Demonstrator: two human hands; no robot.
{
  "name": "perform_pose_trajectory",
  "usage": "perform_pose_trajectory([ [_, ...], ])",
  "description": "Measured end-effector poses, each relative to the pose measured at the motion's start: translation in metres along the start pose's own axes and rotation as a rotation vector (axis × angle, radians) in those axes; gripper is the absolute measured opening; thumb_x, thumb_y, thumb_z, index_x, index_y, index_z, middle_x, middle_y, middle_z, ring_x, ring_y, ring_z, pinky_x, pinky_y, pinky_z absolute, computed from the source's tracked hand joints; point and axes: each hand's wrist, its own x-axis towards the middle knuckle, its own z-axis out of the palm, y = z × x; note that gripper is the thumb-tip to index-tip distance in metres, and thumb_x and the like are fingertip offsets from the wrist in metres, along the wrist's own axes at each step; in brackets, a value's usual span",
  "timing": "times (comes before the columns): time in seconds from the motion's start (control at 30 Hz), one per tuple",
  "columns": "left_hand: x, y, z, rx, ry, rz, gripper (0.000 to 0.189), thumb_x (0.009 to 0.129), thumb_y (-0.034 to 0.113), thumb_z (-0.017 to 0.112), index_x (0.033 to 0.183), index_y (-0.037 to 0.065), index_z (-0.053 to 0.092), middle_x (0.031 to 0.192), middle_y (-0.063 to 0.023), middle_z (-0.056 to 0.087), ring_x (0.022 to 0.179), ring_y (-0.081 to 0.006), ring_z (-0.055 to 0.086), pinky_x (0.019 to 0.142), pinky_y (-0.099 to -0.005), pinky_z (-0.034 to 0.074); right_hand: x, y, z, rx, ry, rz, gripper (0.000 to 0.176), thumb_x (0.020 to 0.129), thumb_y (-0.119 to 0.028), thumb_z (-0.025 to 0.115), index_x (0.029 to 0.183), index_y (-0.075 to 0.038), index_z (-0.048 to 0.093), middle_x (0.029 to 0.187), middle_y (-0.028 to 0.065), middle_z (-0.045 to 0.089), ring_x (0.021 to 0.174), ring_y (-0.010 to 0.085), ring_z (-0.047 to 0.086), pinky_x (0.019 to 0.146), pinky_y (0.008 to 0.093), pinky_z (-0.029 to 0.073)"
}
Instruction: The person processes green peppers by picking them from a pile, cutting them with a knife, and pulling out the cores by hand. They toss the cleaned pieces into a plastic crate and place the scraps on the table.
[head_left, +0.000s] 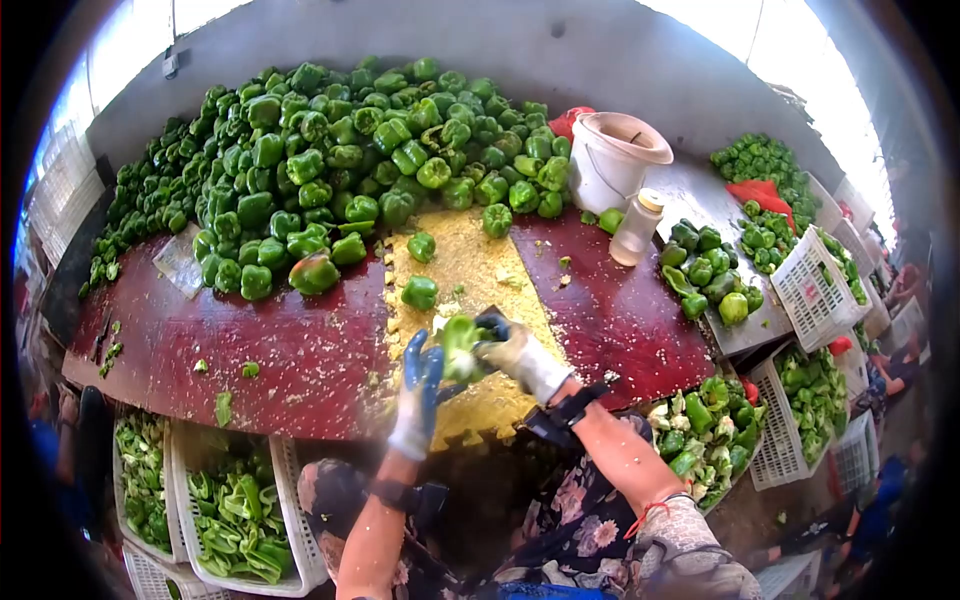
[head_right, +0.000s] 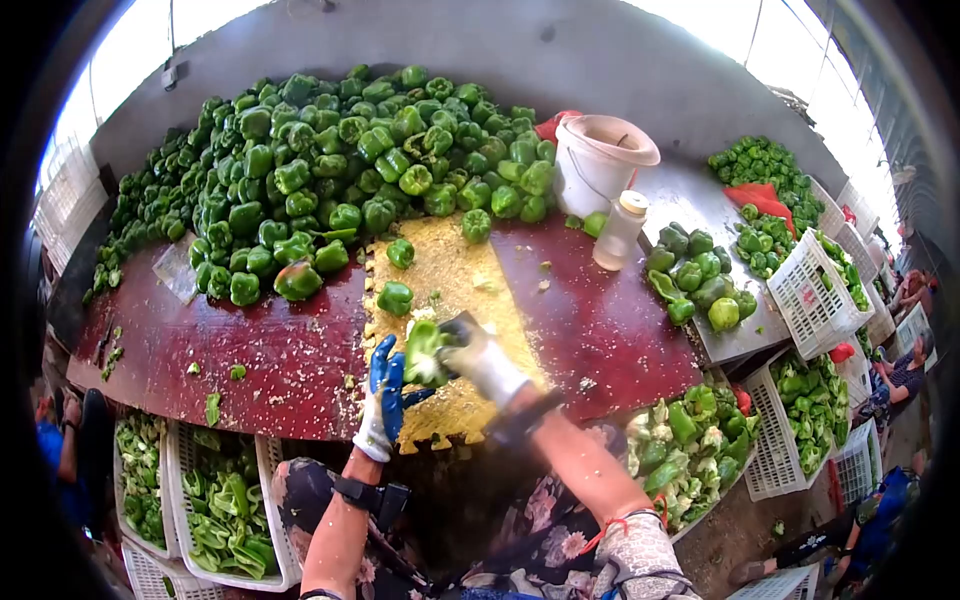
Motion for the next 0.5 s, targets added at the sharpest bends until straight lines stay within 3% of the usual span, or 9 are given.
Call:
perform_pose_trajectory([
  [0.07, 0.003, 0.002, 0.002, 0.109, 0.009, 0.093, 0.059, 0.096, 0.031, 0.066, 0.145, 0.008, 0.043, 0.13, -0.0076, 0.055, 0.114, -0.0149, 0.054, 0.088, -0.0298, 0.051, 0.017, 0.032, 0.027, -0.119, -0.007, -0.036, 0.052, 0.092, -0.015, 0.063, 0.142, -0.009, 0.049, 0.122, 0.0182, 0.063, 0.098, 0.0222, 0.064, 0.08, 0.0296, 0.056],
  [0.1, 0.008, -0.001, -0.007, 0.053, 0.078, 0.064, 0.049, 0.095, 0.027, 0.067, 0.137, 0.007, 0.052, 0.12, -0.0065, 0.061, 0.108, -0.0136, 0.058, 0.084, -0.0277, 0.051, 0.024, 0.042, 0.034, -0.043, 0.01, -0.101, 0.044, 0.092, -0.017, 0.064, 0.134, -0.008, 0.054, 0.112, 0.0131, 0.064, 0.093, 0.0185, 0.063, 0.076, 0.0289, 0.055],
  [0.17, 0.009, 0.001, -0.024, -0.18, 0.064, -0.002, 0.042, 0.096, 0.028, 0.066, 0.13, 0.005, 0.058, 0.114, -0.0056, 0.064, 0.1, -0.0142, 0.061, 0.081, -0.0278, 0.051, 0.034, 0.052, 0.05, 0.104, 0.031, -0.234, 0.031, 0.091, -0.019, 0.066, 0.118, -0.005, 0.063, 0.093, 0.0028, 0.066, 0.082, 0.011, 0.062, 0.068, 0.0276, 0.054],
  [0.23, 0.004, 0.006, -0.028, -0.223, 0.082, 0.004, 0.039, 0.097, 0.03, 0.064, 0.125, 0.003, 0.06, 0.108, -0.0052, 0.066, 0.096, -0.0147, 0.063, 0.081, -0.0285, 0.051, 0.039, 0.052, 0.044, 0.148, 0.086, -0.131, 0.03, 0.096, -0.025, 0.064, 0.119, -0.006, 0.063, 0.092, 0.0015, 0.064, 0.08, 0.0097, 0.061, 0.065, 0.0267, 0.053],
  [0.3, 0.007, 0.001, -0.031, -0.116, 0.027, 0.042, 0.04, 0.097, 0.03, 0.063, 0.125, 0.002, 0.06, 0.11, -0.0058, 0.066, 0.097, -0.0148, 0.063, 0.082, -0.0282, 0.052, 0.025, 0.033, 0.042, 0.062, 0.015, -0.158, 0.033, 0.098, -0.029, 0.061, 0.121, -0.007, 0.062, 0.098, 0.0022, 0.064, 0.086, 0.0108, 0.061, 0.072, 0.0279, 0.053],
  [0.33, 0.004, 0.003, -0.027, 0.112, 0.01, 0.205, 0.042, 0.098, 0.032, 0.061, 0.127, 0.002, 0.058, 0.11, -0.0062, 0.066, 0.098, -0.0141, 0.062, 0.085, -0.0273, 0.051, 0.023, 0.035, 0.046, -0.026, -0.02, -0.167, 0.041, 0.098, -0.036, 0.059, 0.128, -0.008, 0.058, 0.104, 0.0074, 0.065, 0.092, 0.017, 0.06, 0.08, 0.0327, 0.052],
  [0.37, 0.004, 0.003, -0.025, 0.106, 0.012, 0.204, 0.042, 0.098, 0.032, 0.061, 0.127, 0.002, 0.058, 0.11, -0.0062, 0.066, 0.098, -0.0141, 0.062, 0.085, -0.0273, 0.051, 0.023, 0.036, 0.05, -0.115, -0.057, -0.176, 0.05, 0.098, -0.042, 0.057, 0.134, -0.009, 0.054, 0.111, 0.0126, 0.066, 0.097, 0.0231, 0.06, 0.088, 0.0376, 0.05],
  [0.43, 0.004, 0.005, -0.023, -0.061, 0.004, 0.03, 0.032, 0.103, 0.027, 0.052, 0.125, 0.005, 0.061, 0.113, -0.0034, 0.066, 0.102, -0.0129, 0.062, 0.088, -0.0283, 0.052, 0.026, 0.038, 0.057, -0.048, -0.093, -0.168, 0.049, 0.097, -0.036, 0.059, 0.137, -0.008, 0.051, 0.11, 0.0125, 0.066, 0.098, 0.0237, 0.061, 0.088, 0.0373, 0.051],
  [0.5, 0.007, 0.002, -0.028, -0.333, -0.075, -0.223, 0.037, 0.103, 0.035, 0.052, 0.128, 0.008, 0.059, 0.113, -0.0018, 0.067, 0.099, -0.0134, 0.064, 0.085, -0.0281, 0.053, 0.033, 0.052, 0.064, -0.136, 0.065, -0.665, 0.053, 0.095, -0.028, 0.063, 0.14, -0.007, 0.047, 0.111, 0.0151, 0.066, 0.103, 0.0273, 0.062, 0.091, 0.0389, 0.051],
])
